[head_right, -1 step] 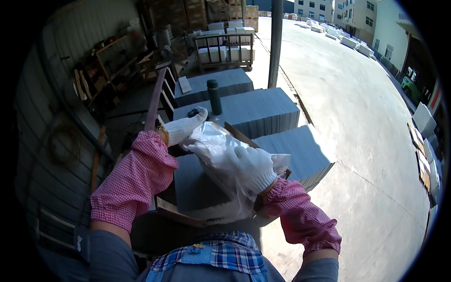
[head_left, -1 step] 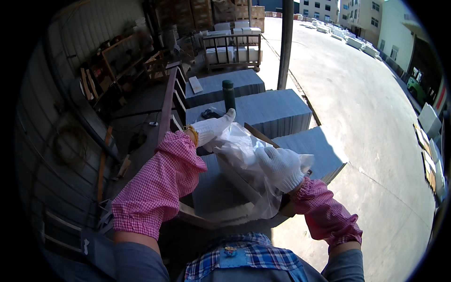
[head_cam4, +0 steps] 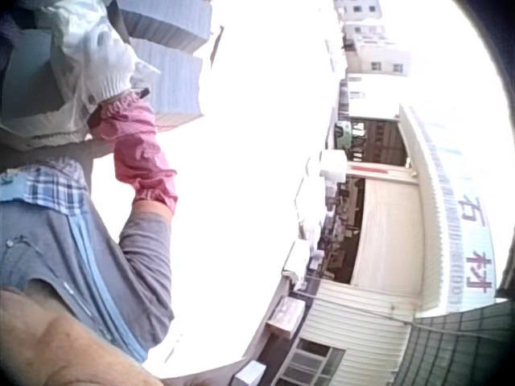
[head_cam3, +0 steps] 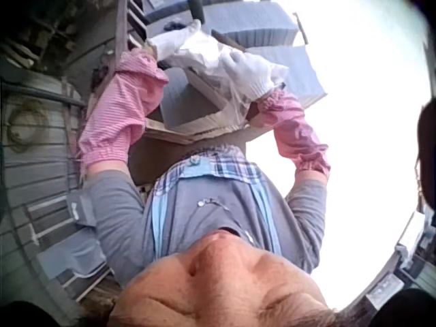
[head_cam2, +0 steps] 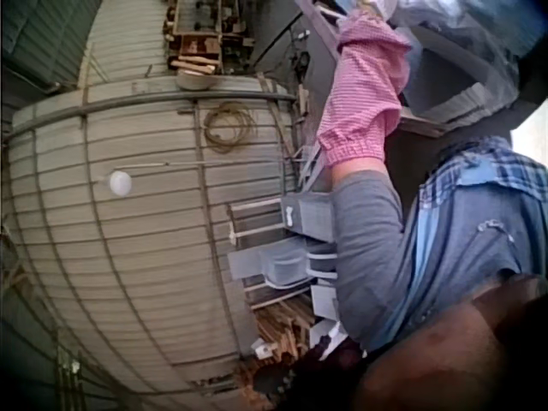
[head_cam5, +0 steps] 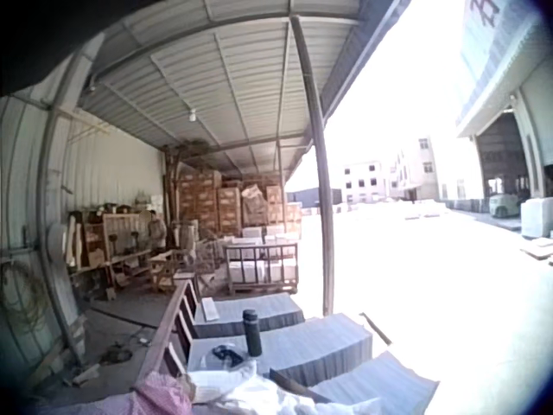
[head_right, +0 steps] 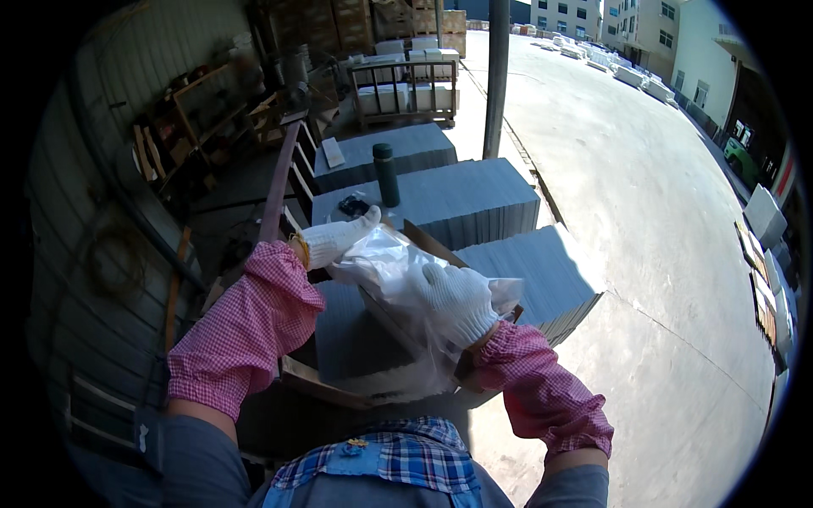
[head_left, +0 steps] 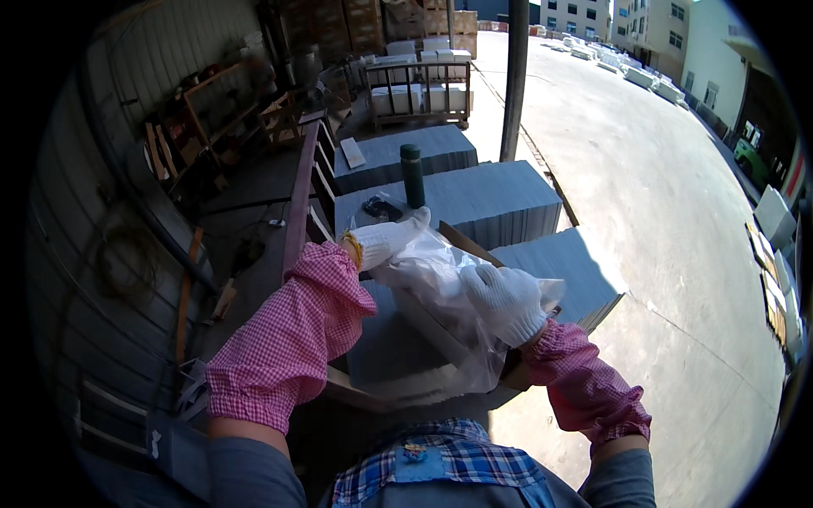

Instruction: The person unpacks a box of gray tiles, removes plastic wrapping, and stacks them on a workbench. They then place tiles into a cardboard box and seal it with tape. A coworker assists by handing over tiles and applying tape.

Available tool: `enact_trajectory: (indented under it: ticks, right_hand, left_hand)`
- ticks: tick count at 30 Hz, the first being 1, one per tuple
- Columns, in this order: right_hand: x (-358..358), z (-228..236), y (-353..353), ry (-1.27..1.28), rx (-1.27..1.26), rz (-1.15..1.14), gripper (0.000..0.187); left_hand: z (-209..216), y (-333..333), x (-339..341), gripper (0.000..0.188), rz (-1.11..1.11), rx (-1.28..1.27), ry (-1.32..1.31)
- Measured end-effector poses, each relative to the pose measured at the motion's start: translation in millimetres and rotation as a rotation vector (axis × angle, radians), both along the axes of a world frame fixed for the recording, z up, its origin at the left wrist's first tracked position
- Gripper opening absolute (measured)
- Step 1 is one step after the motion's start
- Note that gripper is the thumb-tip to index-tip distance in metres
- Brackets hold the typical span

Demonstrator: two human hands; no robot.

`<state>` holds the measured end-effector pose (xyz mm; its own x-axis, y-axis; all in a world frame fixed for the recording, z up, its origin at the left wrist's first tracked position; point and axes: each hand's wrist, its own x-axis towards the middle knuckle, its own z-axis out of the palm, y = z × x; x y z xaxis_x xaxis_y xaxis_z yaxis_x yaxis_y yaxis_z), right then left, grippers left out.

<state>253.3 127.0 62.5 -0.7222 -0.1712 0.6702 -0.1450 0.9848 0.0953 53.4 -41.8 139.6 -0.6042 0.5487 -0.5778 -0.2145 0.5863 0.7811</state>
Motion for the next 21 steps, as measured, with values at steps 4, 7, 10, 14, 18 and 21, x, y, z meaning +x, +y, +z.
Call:
enact_trajectory:
  ticks: [4, 7, 10, 14, 18, 21]
  right_hand:
    - [4, -19, 13, -0.072, -0.021, 0.021, 0.027]
    - [9, -9, -3, -0.407, -0.011, 0.015, 0.022]
    - [9, -22, -4, -0.695, 0.075, -0.051, 0.015]
    - [4, -28, 19, -0.577, -0.194, -0.052, 0.017]
    - [-2, 4, 22, -0.471, -0.656, -0.033, 0.027]
    - [-6, -7, 21, -0.536, -0.828, -0.011, 0.037]
  left_hand:
    - [-70, -3, -6, 0.056, -0.377, 0.161, 0.273]
    - [-64, -5, 30, 0.050, -0.009, 0.301, 0.295]
    - [-67, -8, 30, 0.043, 0.169, 0.135, 0.758]
    - [-88, -19, 44, 0.041, 0.321, 0.304, 0.829]
    - [-107, -20, 85, 0.046, 0.352, 0.405, 0.491]
    - [-93, -29, 102, 0.046, 0.411, 0.535, 0.235]
